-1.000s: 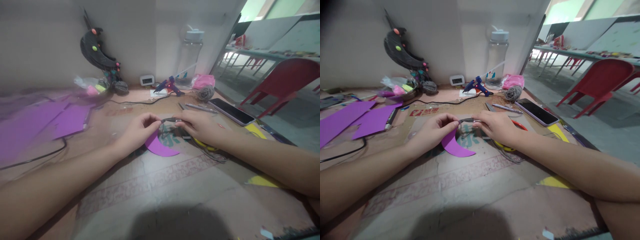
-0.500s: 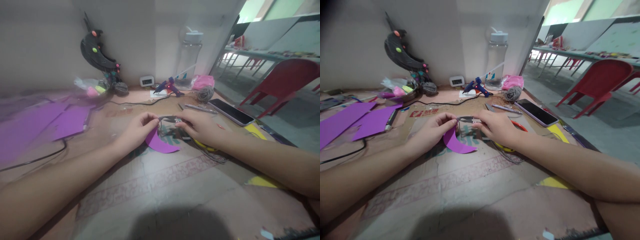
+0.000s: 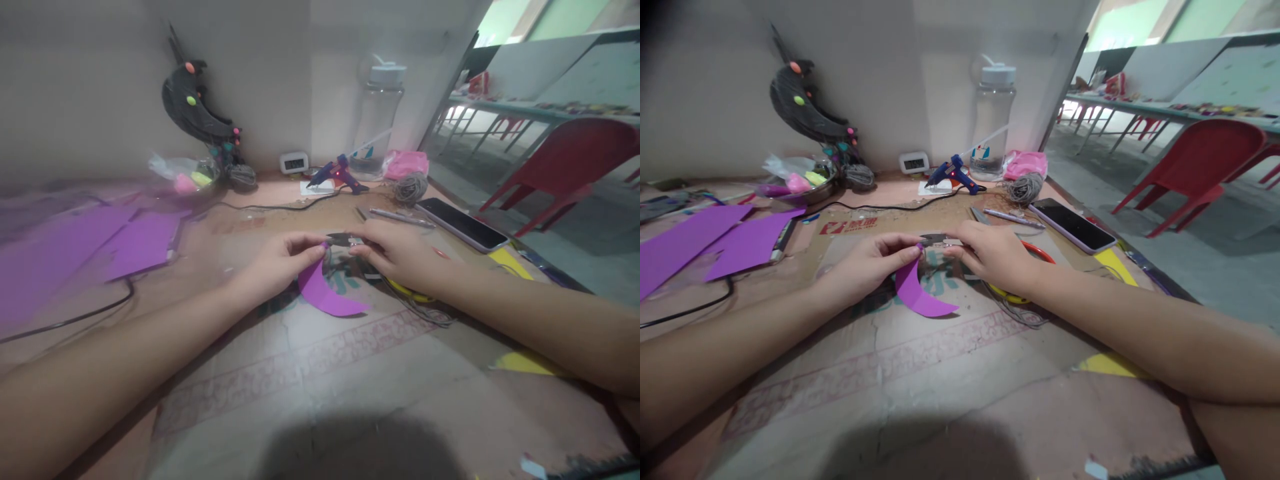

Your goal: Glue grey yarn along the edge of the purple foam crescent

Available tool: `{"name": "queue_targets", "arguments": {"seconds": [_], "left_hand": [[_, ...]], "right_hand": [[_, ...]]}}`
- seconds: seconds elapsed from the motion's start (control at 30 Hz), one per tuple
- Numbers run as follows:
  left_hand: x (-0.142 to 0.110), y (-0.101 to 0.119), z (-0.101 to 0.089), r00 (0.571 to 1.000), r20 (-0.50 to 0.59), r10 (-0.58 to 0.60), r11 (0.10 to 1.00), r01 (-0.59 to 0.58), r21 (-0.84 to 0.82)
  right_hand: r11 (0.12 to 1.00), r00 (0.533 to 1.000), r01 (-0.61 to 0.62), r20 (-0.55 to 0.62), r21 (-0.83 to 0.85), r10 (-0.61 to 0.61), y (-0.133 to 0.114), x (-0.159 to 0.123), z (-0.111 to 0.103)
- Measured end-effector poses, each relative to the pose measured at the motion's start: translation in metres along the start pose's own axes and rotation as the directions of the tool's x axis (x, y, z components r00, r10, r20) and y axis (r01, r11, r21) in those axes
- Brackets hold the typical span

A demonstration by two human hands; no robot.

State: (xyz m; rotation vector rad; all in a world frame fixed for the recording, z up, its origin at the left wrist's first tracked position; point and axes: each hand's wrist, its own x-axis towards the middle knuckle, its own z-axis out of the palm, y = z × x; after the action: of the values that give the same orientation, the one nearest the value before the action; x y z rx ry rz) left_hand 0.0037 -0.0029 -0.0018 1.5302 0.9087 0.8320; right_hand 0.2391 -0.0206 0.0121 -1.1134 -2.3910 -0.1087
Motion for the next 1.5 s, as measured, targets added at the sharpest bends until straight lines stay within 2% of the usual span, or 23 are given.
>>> {"name": "queue_targets", "arguments": {"seconds": [0.3,0.5,0.8,1.03,1.5], "left_hand": [[0.0003,0.0007,-0.0012,0.999,-0.043,0.008,1.000,-0.009,-0.024],[0.0016,0.0016,-0.0018,1.000,-0.022,-0.003,0.997,0.001,-0.083],[-0.0004,0.0045,0.0003,0.999,-0.012,-0.031,0.992,0.029,-0.119],[0.0006,0.0025,-0.0011,1.000,-0.017,-0.019,0.996,0.017,-0.093],[-0.0003,0.0044,-0.0004,1.000,-0.004,-0.026,0.993,0.026,-0.115]], "right_hand": [[0.999,1.000,0.008,-0.013,-0.031,-0.008,0.0001,-0.0005,-0.0004],[0.999,1.000,-0.001,-0.010,-0.044,0.000,0.0005,-0.0003,0.0001],[1.000,1.000,0.016,-0.008,-0.010,-0.016,0.0012,0.0009,-0.0001],[0.996,0.999,-0.037,0.035,0.082,0.034,0.0044,0.0003,0.0037],[0.996,0.998,-0.058,0.018,0.075,0.057,0.0005,0.0016,0.0003]]}}
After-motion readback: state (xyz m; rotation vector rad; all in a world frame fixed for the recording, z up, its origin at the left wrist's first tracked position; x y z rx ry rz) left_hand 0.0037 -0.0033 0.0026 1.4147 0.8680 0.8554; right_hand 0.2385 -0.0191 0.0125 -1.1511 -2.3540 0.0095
